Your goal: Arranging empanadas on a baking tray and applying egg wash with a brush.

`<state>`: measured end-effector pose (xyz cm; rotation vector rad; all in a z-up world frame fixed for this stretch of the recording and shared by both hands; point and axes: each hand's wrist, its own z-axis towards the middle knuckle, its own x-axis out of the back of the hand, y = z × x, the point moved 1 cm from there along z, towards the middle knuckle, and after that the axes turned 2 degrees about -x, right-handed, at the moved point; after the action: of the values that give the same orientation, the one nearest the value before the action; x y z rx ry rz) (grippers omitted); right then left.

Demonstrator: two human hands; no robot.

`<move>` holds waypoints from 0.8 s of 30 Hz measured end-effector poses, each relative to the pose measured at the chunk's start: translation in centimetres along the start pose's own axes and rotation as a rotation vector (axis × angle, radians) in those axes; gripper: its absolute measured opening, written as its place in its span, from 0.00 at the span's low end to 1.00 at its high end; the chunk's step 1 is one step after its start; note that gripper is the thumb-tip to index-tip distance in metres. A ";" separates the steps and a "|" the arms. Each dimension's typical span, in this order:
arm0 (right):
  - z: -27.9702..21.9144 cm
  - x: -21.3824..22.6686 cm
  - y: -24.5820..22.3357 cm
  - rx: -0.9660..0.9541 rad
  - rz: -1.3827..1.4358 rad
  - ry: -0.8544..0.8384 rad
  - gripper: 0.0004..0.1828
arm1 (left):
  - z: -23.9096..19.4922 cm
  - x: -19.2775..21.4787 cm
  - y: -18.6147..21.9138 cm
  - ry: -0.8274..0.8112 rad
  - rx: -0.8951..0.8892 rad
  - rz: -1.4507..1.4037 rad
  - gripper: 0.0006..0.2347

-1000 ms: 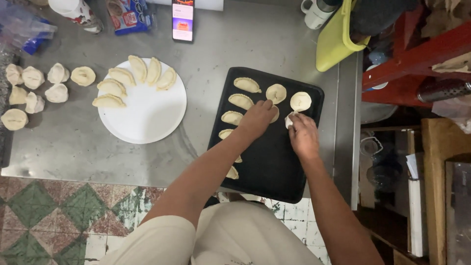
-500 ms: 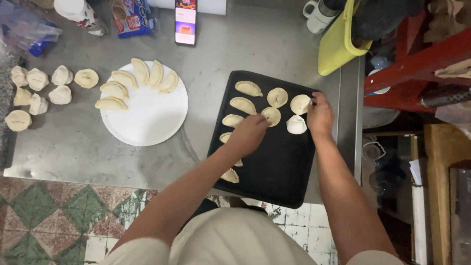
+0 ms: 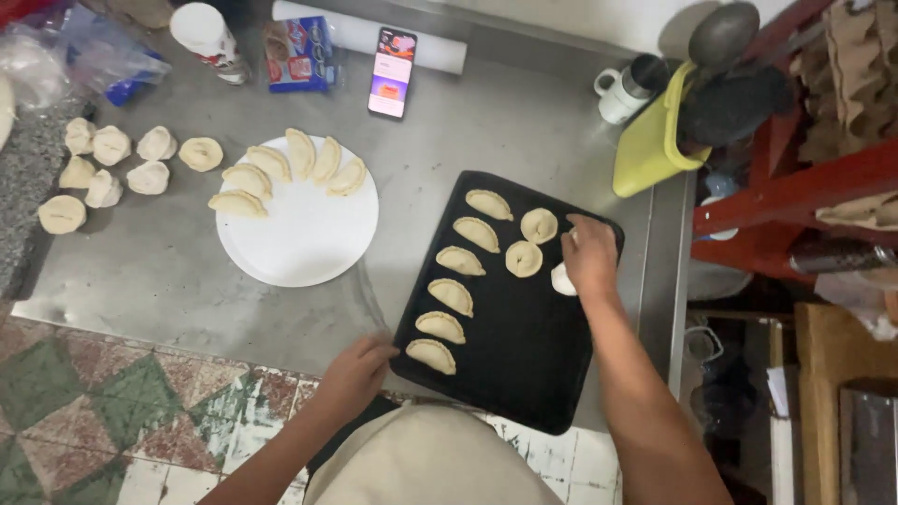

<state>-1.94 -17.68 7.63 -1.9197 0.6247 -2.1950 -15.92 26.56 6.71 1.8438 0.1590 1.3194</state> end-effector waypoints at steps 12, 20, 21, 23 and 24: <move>5.0 -3.7 0.0 -0.001 -0.068 -0.310 0.21 | -5.4 -2.5 -3.1 0.134 -0.046 -0.060 0.13; 4.2 -4.0 0.8 0.430 -0.026 -0.098 0.24 | -7.2 -2.5 -2.9 0.108 -0.039 -0.091 0.15; 4.5 -5.2 1.6 0.437 -0.054 -0.134 0.23 | -7.3 -2.9 -3.1 0.062 0.011 -0.090 0.13; 4.5 -5.4 1.8 0.435 -0.081 -0.164 0.21 | -7.1 -3.2 -3.7 0.010 0.053 -0.086 0.12; 4.3 -4.8 1.0 0.319 -0.068 -0.182 0.20 | -7.1 -3.3 -3.9 0.027 0.036 -0.066 0.12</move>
<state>2.90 -17.60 3.23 -1.9598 0.1699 -1.9814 -21.87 31.20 2.26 1.8361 0.2577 1.3041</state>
